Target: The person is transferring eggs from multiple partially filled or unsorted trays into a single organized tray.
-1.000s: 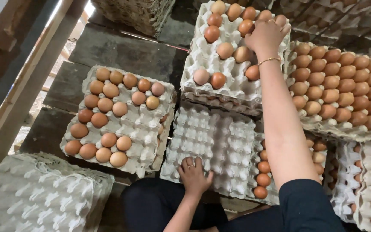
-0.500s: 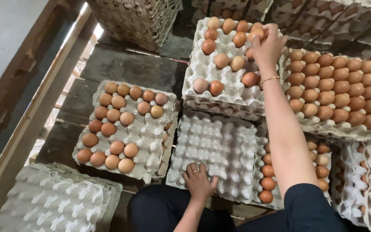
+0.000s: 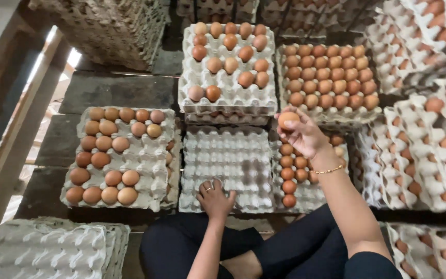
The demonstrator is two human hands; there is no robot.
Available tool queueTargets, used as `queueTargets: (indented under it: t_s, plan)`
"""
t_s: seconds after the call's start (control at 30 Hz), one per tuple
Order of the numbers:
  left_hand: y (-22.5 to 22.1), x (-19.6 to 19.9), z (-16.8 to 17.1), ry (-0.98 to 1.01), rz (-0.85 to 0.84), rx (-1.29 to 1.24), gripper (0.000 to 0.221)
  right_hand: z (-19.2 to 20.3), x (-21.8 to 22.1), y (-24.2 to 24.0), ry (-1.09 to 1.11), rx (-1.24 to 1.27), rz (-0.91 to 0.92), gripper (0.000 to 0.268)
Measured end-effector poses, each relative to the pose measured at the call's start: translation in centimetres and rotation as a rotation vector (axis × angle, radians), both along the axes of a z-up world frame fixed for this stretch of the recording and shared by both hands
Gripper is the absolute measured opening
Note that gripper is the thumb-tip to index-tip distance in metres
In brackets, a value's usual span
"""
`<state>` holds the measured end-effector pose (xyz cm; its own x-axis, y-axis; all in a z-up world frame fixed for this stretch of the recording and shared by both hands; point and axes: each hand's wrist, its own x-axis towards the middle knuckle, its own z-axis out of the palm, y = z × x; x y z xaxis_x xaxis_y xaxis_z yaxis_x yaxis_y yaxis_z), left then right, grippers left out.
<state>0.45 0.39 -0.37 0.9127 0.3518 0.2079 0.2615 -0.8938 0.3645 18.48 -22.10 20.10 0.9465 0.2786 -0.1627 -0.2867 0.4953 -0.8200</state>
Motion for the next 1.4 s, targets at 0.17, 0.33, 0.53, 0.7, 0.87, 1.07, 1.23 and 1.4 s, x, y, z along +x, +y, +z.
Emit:
queueTargets:
  t_s: [0.17, 0.33, 0.53, 0.7, 0.87, 1.07, 1.23, 1.4]
  plan:
    - [-0.3, -0.3, 0.4, -0.001, -0.015, 0.031, 0.048, -4.6, -5.8, -9.1, 0.024, -0.199, -0.085, 0.031]
    - [-0.2, -0.3, -0.5, -0.144, -0.014, 0.083, 0.041, -10.0, -9.0, -19.5, 0.115, -0.461, -0.273, 0.021]
    - [-0.6, -0.3, -0.1, -0.185, -0.003, 0.115, 0.038, -17.8, -12.1, -26.5, 0.289, -1.063, -0.357, 0.065]
    - [-0.5, -0.1, -0.9, -0.179, -0.009, 0.177, 0.039, -22.2, -12.0, -29.2, 0.087, -1.549, -0.077, 0.061]
    - [-0.8, -0.1, -0.6, -0.176, -0.013, 0.164, 0.040, -20.7, -11.2, -27.7, -0.001, -1.711, 0.073, 0.060]
    - [-0.6, -0.1, -1.3, -0.183, 0.006, 0.184, 0.040, -20.8, -10.8, -27.4, -0.089, -1.732, 0.168, 0.061]
    - [-0.5, -0.1, -1.8, -0.121, 0.019, 0.121, 0.043, -22.1, -10.2, -27.9, -0.105, -1.776, 0.241, 0.069]
    - [-0.5, 0.0, -1.9, -0.100, 0.012, 0.095, 0.045, -21.2, -10.1, -27.6, -0.052, -1.781, 0.243, 0.068]
